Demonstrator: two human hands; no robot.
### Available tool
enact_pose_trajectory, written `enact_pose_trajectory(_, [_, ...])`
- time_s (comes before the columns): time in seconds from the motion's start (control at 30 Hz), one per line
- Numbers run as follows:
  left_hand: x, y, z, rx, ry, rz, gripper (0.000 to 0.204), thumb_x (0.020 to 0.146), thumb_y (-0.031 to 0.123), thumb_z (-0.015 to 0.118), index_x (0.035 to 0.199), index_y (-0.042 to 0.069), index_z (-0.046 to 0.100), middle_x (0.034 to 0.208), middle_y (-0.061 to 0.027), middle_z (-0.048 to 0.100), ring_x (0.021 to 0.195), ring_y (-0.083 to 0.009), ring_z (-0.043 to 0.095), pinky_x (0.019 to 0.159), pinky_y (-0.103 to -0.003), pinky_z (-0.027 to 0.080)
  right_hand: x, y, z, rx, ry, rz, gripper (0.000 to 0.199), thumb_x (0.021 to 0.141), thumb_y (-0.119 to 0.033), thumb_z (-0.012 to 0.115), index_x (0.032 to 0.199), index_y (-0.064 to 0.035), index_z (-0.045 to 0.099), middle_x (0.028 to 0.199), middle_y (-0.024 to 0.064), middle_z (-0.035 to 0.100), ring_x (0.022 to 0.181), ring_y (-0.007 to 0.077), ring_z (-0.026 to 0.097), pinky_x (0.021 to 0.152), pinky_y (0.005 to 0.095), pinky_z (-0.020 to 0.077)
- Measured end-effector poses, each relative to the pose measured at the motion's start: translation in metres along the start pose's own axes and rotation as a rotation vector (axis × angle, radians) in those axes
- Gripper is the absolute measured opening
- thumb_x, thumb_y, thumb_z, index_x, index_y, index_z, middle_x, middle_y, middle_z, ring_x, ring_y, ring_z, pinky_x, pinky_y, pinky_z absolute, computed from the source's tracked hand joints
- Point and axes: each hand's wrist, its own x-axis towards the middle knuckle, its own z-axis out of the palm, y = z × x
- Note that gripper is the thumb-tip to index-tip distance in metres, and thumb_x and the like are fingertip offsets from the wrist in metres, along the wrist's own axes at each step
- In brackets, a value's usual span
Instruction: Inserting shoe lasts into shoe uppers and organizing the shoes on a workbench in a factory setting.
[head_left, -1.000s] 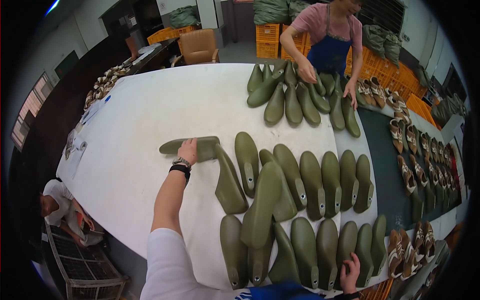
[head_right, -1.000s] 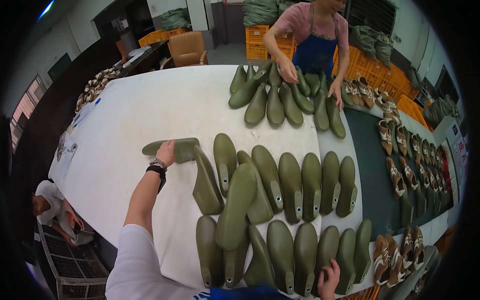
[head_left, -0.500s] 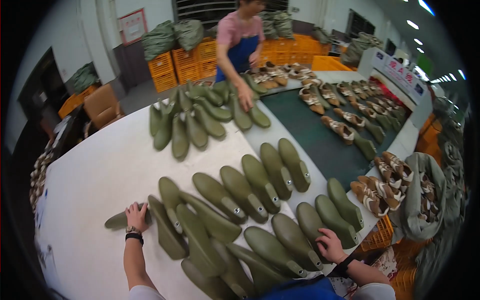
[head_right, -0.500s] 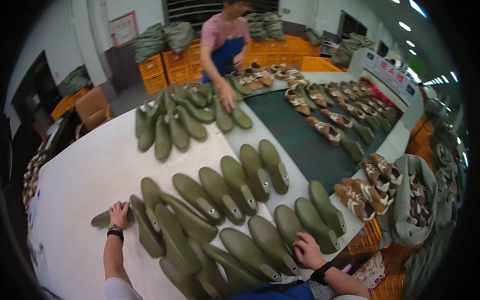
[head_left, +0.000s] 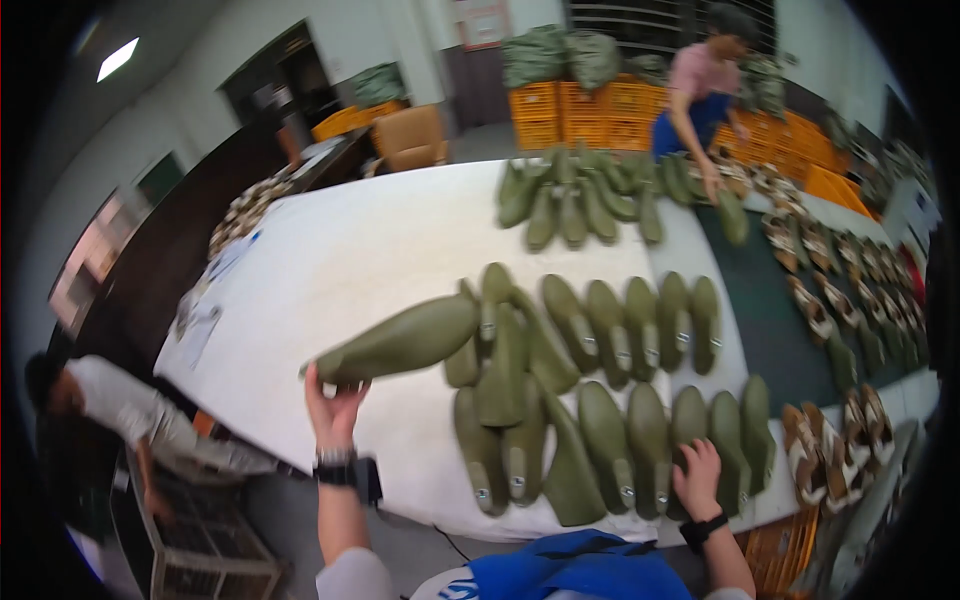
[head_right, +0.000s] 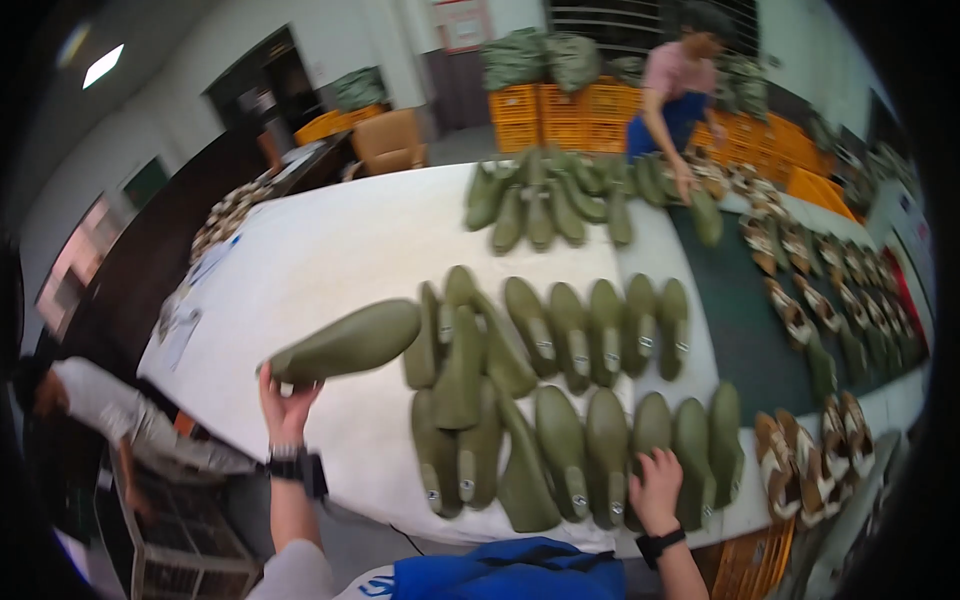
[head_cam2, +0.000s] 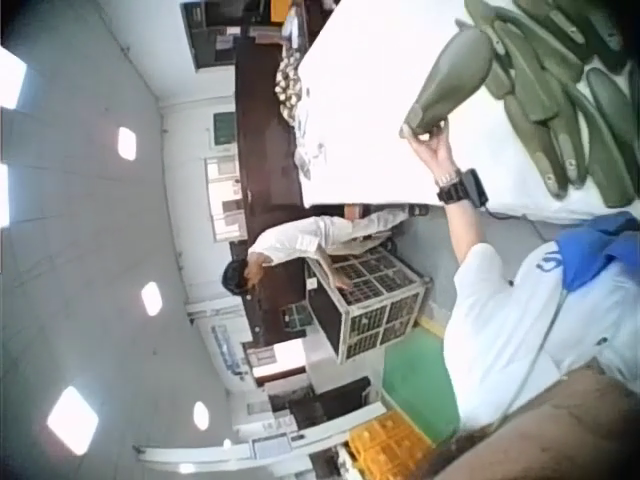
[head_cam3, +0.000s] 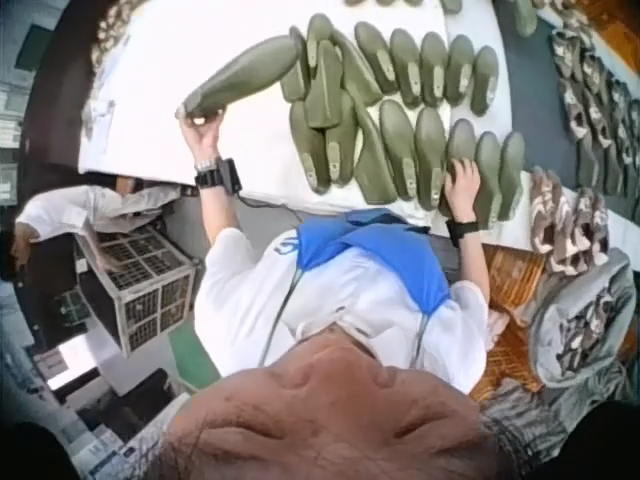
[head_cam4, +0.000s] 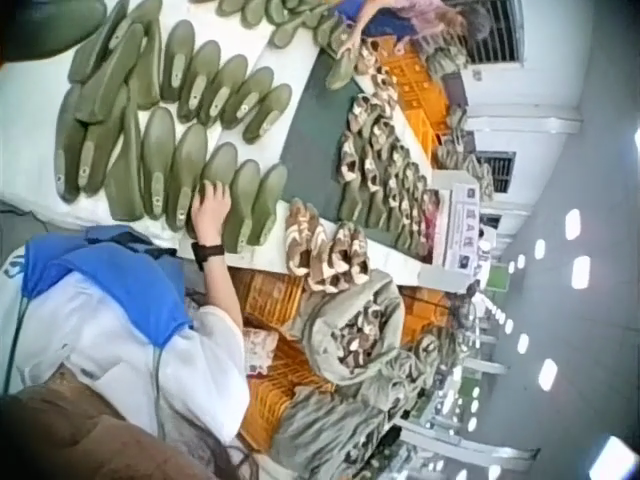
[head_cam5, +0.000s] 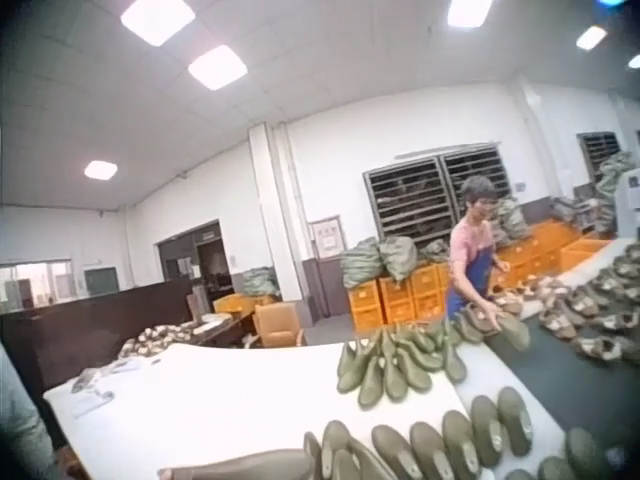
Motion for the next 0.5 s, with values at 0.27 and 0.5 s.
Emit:
enact_pose_trajectory(0.27, [-0.208, -0.129, 0.048, -0.070, -0.096, -0.389, 0.058, 0.077, 0.042, 0.067, 0.119, 0.009, 0.045, 0.127, -0.0131, 0.041, 0.118, -0.0310, 0.040, 0.095, -0.060, 0.034, 0.016, -0.103, -0.076, 1.673, -0.671, -0.012, 0.074, 0.082, -0.021, 0.066, 0.139, -0.0037, 0.022, 0.136, 0.0136, 0.036, 0.127, 0.0242, 0.035, 0.103, 0.0398, 0.0320])
enact_pose_trajectory(0.5, [-0.323, -0.243, 0.124, 0.623, -0.596, -0.322, 0.072, 0.071, 0.041, 0.072, 0.126, 0.008, 0.040, 0.132, -0.0099, 0.040, 0.115, -0.0244, 0.046, 0.097, -0.042, 0.039, -0.025, 0.042, -0.143, 2.277, -0.238, 0.218, 0.041, 0.089, -0.016, 0.056, 0.127, -0.0064, 0.043, 0.123, 0.0073, 0.051, 0.113, 0.0200, 0.050, 0.094, 0.0367, 0.0427])
